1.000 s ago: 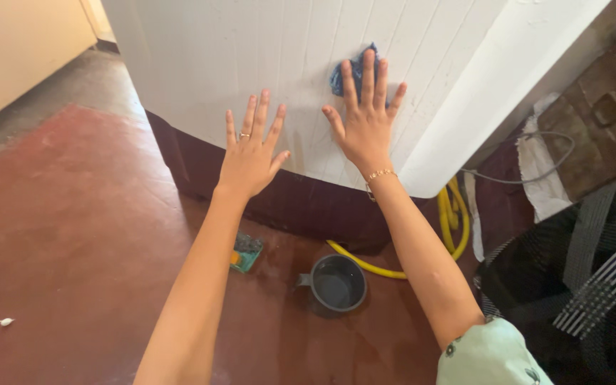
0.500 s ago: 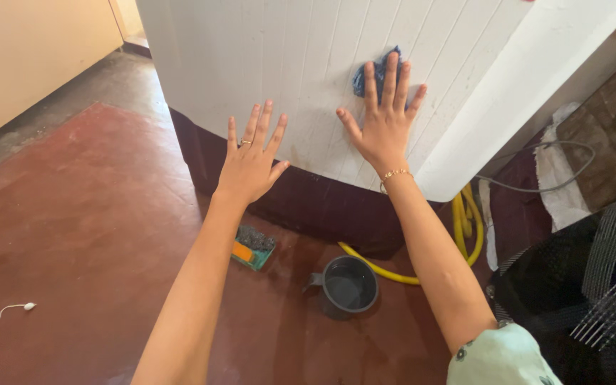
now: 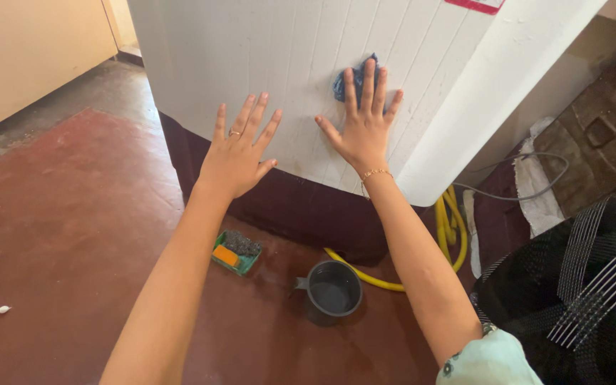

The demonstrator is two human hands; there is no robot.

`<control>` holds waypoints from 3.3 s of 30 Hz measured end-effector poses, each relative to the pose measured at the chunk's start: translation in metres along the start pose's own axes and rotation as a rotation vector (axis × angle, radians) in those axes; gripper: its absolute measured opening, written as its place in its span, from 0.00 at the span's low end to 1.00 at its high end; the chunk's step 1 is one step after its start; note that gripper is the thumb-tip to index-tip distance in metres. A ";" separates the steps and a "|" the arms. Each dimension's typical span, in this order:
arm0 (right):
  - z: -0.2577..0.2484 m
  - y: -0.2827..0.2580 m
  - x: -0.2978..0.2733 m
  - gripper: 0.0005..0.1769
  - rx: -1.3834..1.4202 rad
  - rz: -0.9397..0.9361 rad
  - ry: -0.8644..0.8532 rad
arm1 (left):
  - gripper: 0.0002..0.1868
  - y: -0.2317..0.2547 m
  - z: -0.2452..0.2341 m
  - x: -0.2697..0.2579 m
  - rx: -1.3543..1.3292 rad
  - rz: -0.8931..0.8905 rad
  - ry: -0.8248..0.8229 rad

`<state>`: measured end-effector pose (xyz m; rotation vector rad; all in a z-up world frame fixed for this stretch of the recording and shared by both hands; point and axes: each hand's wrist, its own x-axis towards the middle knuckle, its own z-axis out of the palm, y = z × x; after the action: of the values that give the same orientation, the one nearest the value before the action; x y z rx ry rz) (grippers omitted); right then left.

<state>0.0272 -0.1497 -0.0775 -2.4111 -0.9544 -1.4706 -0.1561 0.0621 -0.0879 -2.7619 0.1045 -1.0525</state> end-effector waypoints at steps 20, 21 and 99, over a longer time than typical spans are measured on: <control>-0.018 -0.018 0.006 0.57 0.042 0.135 -0.265 | 0.48 -0.121 -0.062 0.013 0.348 0.088 -0.017; -0.018 -0.020 0.012 0.58 0.031 0.150 -0.286 | 0.48 -0.132 -0.065 0.010 0.357 0.078 -0.003; 0.062 -0.291 0.250 0.48 -0.065 -0.152 -0.367 | 0.58 -0.316 -0.097 0.025 -0.337 -0.041 -0.294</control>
<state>-0.0210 0.2150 0.0487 -2.7712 -1.2026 -1.1339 -0.2021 0.3550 0.0615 -3.1998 0.2014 -0.6770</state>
